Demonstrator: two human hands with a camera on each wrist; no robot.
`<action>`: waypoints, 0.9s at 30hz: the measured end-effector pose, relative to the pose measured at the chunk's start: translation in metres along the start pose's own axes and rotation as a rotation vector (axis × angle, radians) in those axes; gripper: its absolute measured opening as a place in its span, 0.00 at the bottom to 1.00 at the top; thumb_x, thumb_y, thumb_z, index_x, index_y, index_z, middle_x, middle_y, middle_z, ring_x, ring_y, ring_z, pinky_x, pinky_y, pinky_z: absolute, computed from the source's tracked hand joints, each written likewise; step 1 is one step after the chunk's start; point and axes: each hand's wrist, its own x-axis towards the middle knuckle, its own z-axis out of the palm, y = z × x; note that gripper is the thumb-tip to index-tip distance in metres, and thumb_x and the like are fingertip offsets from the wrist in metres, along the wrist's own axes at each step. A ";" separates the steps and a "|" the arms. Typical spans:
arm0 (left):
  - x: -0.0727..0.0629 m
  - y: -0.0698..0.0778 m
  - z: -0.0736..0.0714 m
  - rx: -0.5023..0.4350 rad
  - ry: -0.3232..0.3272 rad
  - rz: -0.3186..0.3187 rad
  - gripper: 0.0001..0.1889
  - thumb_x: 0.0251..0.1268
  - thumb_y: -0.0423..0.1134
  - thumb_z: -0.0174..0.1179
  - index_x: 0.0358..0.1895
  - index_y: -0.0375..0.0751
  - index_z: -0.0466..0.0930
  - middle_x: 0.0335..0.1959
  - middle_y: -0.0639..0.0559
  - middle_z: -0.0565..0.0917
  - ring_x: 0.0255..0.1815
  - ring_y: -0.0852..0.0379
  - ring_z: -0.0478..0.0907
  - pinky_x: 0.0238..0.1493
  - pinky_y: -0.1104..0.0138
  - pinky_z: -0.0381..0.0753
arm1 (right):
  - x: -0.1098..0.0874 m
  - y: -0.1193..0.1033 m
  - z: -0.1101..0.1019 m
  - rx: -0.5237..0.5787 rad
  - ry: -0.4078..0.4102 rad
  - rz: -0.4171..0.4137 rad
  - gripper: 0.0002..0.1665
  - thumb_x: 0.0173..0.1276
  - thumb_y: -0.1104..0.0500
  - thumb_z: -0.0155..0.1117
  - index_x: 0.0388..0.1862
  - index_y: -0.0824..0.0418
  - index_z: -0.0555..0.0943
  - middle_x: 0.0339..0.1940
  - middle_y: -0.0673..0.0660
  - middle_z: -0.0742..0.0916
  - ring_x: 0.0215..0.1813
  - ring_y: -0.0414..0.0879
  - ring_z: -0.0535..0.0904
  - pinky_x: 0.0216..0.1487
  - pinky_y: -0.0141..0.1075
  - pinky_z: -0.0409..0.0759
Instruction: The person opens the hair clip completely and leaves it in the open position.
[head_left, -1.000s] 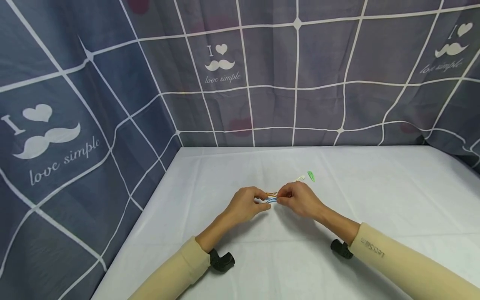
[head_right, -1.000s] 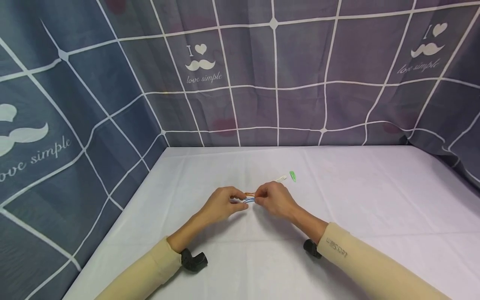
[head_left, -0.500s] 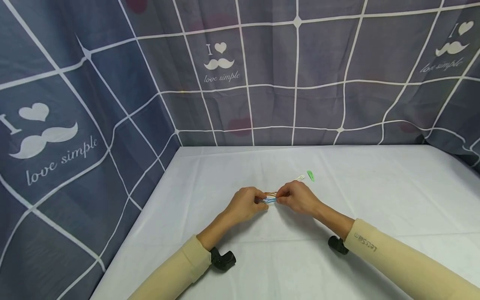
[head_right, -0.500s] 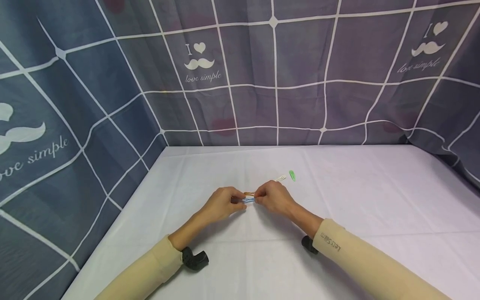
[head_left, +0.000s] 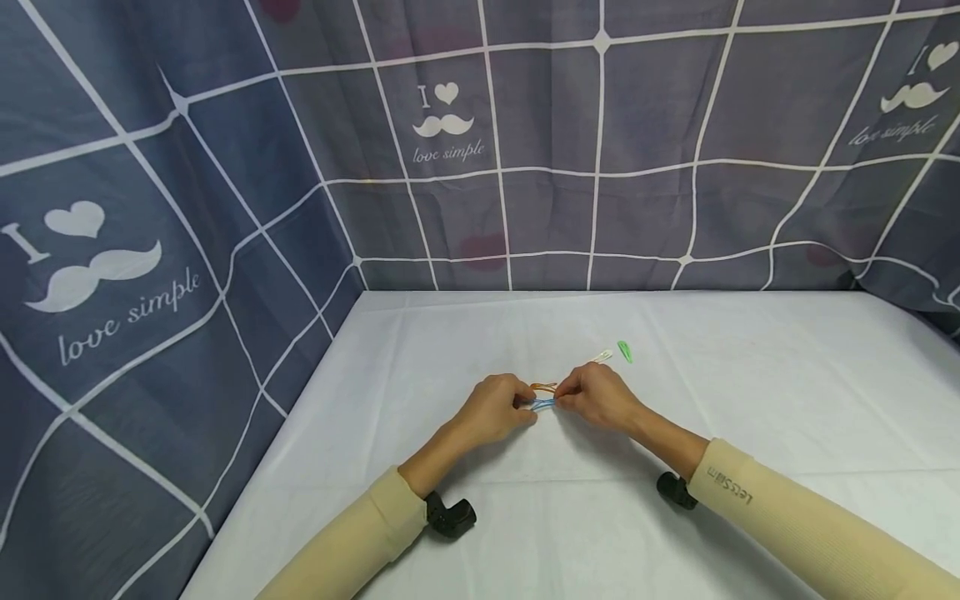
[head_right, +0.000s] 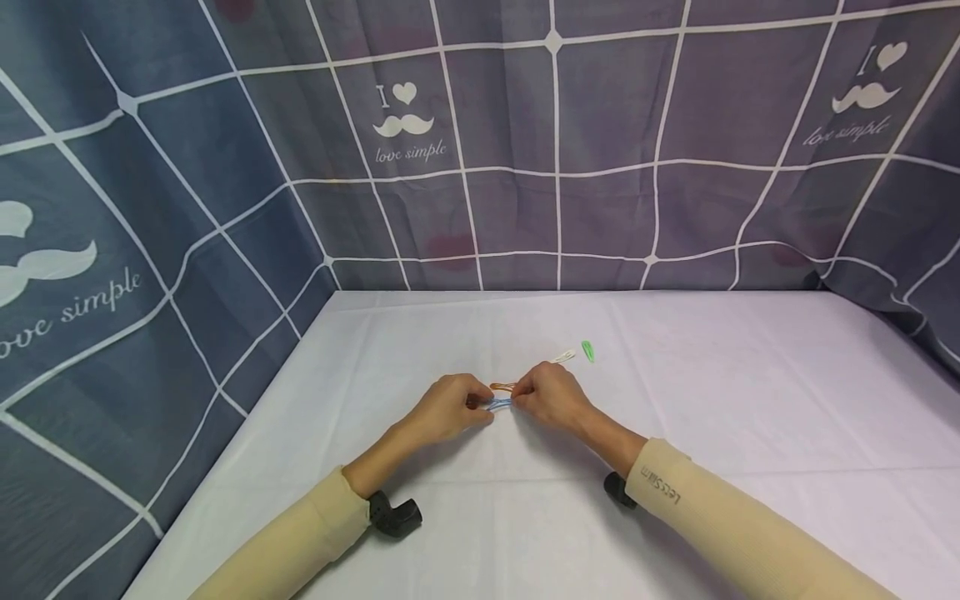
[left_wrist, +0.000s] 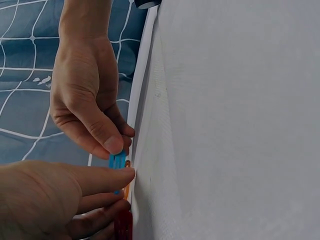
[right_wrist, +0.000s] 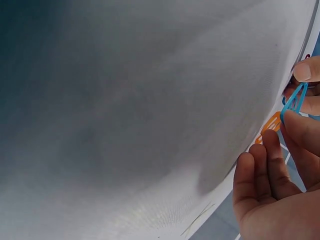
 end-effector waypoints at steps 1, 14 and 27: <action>0.000 0.000 0.000 0.001 0.000 0.000 0.13 0.57 0.33 0.71 0.45 0.34 0.87 0.36 0.51 0.82 0.32 0.62 0.74 0.34 0.70 0.74 | 0.000 0.000 0.000 -0.004 0.001 -0.001 0.04 0.58 0.69 0.71 0.33 0.66 0.89 0.35 0.57 0.90 0.40 0.49 0.84 0.40 0.40 0.80; 0.000 0.003 0.001 0.032 0.024 0.001 0.12 0.55 0.32 0.70 0.44 0.32 0.87 0.37 0.50 0.84 0.34 0.61 0.77 0.37 0.70 0.76 | 0.000 0.001 0.002 -0.011 -0.010 0.027 0.04 0.57 0.68 0.71 0.33 0.65 0.89 0.35 0.56 0.90 0.39 0.46 0.83 0.38 0.39 0.78; 0.001 0.000 0.004 0.045 0.022 -0.037 0.13 0.56 0.35 0.71 0.45 0.36 0.88 0.36 0.53 0.82 0.33 0.62 0.75 0.36 0.70 0.74 | 0.000 0.003 0.002 -0.026 -0.010 0.007 0.04 0.57 0.68 0.70 0.32 0.65 0.90 0.34 0.56 0.90 0.40 0.49 0.83 0.40 0.41 0.79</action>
